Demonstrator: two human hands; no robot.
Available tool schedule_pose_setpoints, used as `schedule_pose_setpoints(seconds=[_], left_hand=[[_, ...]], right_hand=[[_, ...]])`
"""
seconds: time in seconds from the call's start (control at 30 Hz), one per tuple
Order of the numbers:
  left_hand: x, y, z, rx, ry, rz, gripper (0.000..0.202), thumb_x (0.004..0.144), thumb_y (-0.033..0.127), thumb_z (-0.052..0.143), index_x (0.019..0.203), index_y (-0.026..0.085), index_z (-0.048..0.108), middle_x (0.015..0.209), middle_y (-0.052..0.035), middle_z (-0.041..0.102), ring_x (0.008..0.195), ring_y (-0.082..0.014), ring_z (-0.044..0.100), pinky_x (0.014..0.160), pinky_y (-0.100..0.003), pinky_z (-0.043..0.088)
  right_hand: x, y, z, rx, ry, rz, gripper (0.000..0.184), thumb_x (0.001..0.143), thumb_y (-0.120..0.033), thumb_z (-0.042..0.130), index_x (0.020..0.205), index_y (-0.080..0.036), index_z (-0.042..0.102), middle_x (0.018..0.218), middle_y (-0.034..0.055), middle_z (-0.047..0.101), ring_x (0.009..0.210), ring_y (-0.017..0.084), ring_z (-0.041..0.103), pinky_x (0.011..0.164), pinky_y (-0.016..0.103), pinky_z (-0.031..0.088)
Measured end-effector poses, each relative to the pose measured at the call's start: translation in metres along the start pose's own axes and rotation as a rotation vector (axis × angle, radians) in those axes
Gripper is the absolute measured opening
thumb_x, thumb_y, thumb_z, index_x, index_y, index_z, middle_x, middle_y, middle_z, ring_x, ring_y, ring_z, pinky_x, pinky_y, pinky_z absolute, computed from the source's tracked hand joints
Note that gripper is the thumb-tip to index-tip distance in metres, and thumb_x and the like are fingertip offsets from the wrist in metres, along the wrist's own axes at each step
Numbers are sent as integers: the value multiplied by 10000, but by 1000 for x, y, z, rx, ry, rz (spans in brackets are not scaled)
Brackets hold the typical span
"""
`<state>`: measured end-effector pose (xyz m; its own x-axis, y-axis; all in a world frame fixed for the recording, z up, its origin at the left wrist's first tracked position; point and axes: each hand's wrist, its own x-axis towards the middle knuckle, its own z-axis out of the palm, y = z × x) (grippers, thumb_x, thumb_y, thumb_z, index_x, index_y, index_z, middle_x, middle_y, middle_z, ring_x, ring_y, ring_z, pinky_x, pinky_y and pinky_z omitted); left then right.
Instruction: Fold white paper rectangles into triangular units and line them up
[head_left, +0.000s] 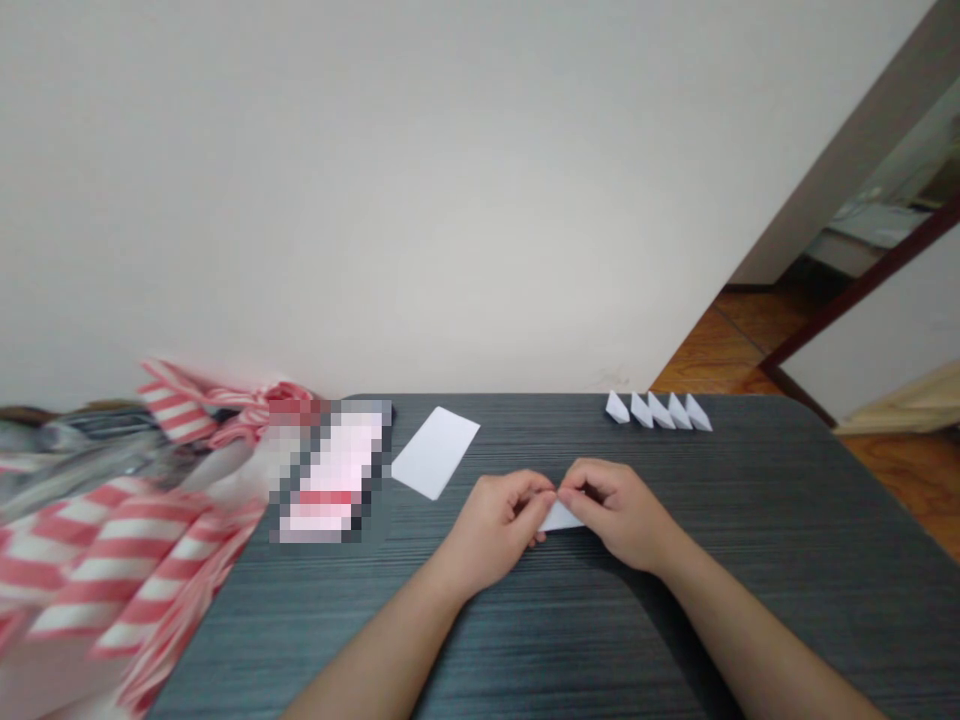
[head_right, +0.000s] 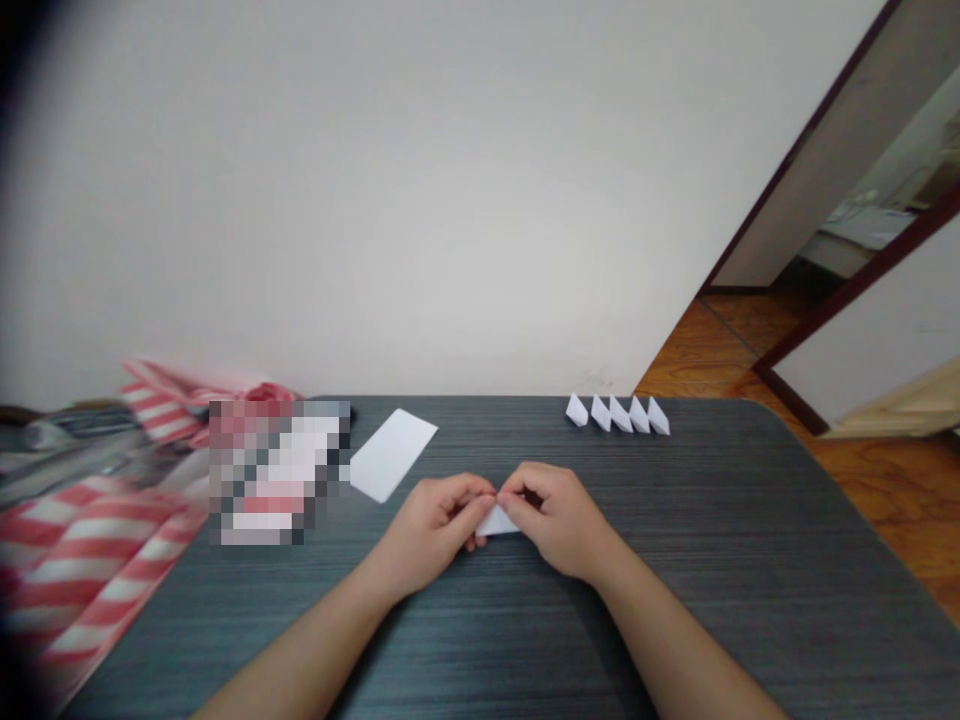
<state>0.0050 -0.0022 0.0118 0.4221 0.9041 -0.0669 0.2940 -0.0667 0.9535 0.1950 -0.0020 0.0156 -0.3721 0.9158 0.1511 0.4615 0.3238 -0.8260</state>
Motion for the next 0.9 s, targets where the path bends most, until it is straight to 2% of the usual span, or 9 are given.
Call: schedule_pose_setpoints(seconds=[0.13,0.4,0.9], left_hand=[[0,-2,0,44,16,7,263,899,327,515,729,167,636,543,21,596,508,-118,575,501,-197,391],[0,-4,1,-15,39,-12,278,900,332,507,692,170,596,544,27,571,498,-111,562,502,-195,400],[0,-9,2,-62,46,-62,313,928,392,471,754,172,608,537,14,621,473,-110,546,487,-194,410]], right_hand=[[0,1,0,4,2,11,184,884,-197,564,721,-179,649,696,10,630,668,150,569,639,255,421],[-1,5,-1,3,13,67,199,887,-210,542,702,-178,607,662,-6,612,634,143,549,602,244,410],[-1,10,-2,35,46,113,220,895,-232,532,686,-178,573,644,-17,564,624,139,517,590,241,382]])
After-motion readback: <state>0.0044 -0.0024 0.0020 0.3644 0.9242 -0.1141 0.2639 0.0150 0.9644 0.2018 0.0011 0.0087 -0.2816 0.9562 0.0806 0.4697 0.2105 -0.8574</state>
